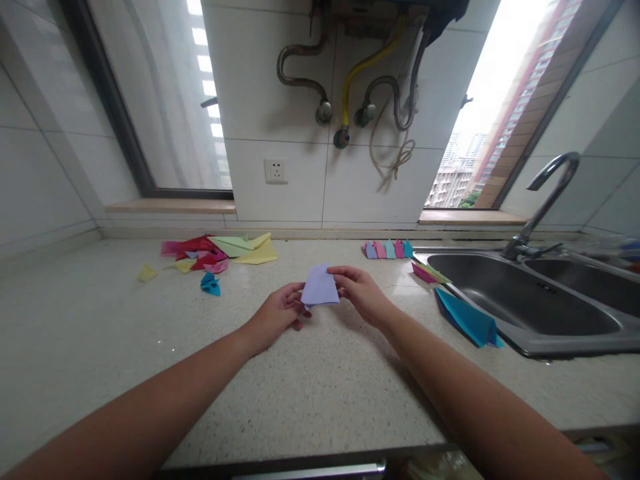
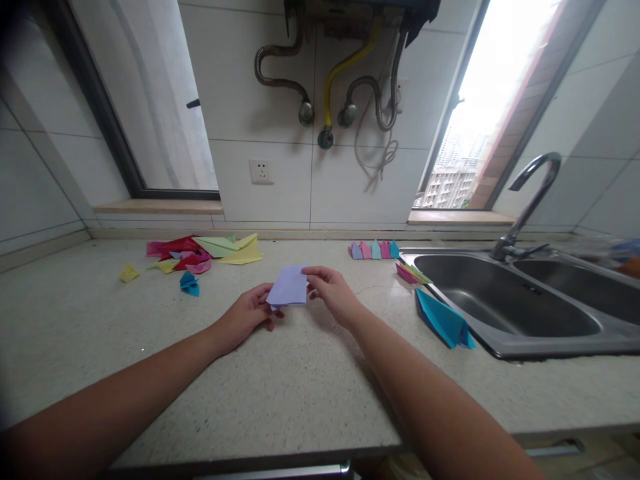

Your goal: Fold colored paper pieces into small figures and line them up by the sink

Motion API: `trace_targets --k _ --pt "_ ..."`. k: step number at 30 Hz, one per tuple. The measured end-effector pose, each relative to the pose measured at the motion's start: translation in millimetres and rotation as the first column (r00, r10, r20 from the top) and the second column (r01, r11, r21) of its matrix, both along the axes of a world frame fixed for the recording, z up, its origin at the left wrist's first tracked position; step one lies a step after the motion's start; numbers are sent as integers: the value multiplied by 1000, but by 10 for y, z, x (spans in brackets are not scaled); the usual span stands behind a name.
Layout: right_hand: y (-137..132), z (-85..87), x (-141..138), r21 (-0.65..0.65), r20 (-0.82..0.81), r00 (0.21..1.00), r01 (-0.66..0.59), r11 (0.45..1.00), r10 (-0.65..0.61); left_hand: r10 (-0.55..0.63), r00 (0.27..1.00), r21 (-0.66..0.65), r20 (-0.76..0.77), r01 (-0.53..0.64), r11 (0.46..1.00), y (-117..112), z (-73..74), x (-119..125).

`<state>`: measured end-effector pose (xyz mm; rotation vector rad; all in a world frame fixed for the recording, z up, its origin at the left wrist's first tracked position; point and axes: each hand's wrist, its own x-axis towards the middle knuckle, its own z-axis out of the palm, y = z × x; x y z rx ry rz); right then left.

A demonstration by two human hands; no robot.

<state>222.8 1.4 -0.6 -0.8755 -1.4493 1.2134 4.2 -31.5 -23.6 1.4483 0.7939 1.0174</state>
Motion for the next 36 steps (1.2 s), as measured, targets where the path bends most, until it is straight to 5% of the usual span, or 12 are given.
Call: trace_targets --k 9,16,31,36 --pt "1 -5 -4 24 193 981 13 1000 -17 -3 1000 47 -16 4 999 7 4 -7" --pt "58 -53 47 61 178 983 32 998 -43 3 999 26 -38 -2 1000 7 11 -2" --pt "25 -26 84 112 179 972 -176 978 154 37 999 7 -21 -37 999 -2 -3 3" --pt "20 -16 90 160 268 957 -156 975 109 109 991 69 -72 -104 992 -35 -18 29"
